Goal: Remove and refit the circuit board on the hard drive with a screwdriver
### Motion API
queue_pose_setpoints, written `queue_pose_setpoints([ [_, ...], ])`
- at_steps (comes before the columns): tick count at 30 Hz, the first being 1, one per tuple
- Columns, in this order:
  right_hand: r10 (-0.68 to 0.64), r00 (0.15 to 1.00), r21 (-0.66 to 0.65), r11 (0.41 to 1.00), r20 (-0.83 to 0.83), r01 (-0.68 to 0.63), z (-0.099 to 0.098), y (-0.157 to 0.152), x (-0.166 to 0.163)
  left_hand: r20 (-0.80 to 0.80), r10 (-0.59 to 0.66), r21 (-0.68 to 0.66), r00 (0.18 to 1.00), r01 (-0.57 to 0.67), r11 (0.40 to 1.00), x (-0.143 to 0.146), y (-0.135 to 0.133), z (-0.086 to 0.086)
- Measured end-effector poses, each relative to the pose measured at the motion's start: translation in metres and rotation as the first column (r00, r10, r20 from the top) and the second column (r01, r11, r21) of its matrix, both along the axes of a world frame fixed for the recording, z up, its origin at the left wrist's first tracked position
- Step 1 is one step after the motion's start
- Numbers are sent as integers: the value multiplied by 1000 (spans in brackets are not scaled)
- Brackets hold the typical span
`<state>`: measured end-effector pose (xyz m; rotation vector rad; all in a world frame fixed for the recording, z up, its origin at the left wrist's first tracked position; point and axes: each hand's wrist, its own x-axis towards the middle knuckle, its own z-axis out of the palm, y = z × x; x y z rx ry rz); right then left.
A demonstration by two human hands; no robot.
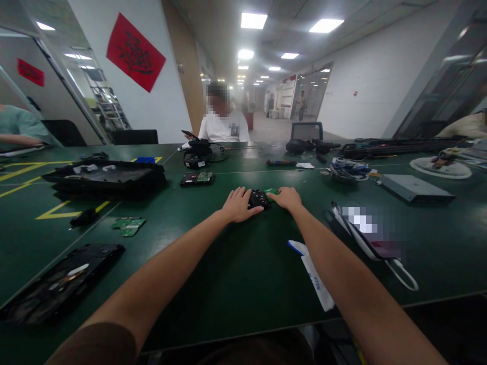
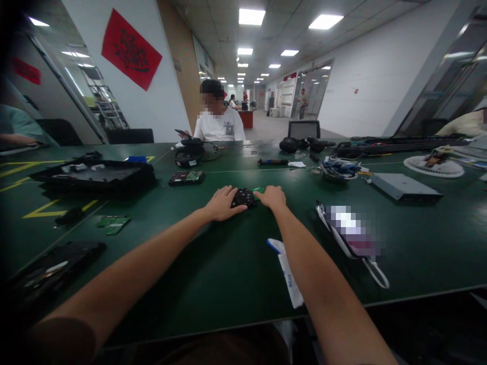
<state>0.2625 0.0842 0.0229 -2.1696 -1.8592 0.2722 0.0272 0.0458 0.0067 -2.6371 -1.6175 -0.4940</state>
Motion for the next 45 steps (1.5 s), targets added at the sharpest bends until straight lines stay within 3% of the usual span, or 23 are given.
queue_pose_setpoints([
  [5, 27, 999, -11, 1000, -19, -27, -4, 0, 4, 28, -10, -34, 1000, 11, 999, -1, 5, -17],
  [15, 23, 997, -29, 999, -79, -25, -5, 4, 13, 1, -105, -40, 994, 105, 994, -36, 4, -15],
  [23, 6, 974, -55, 998, -225, -18, 1, -7, 16, 4, -187, -71, 982, 187, 980, -63, -4, -8],
  [36, -71, 868, -103, 994, -492, 23, 17, -32, 14, 47, -168, -11, 985, 169, 986, -46, -24, -7],
  [45, -117, 799, -138, 989, -590, 43, 16, -31, 20, 68, -74, 18, 995, 73, 997, -28, -39, -7],
])
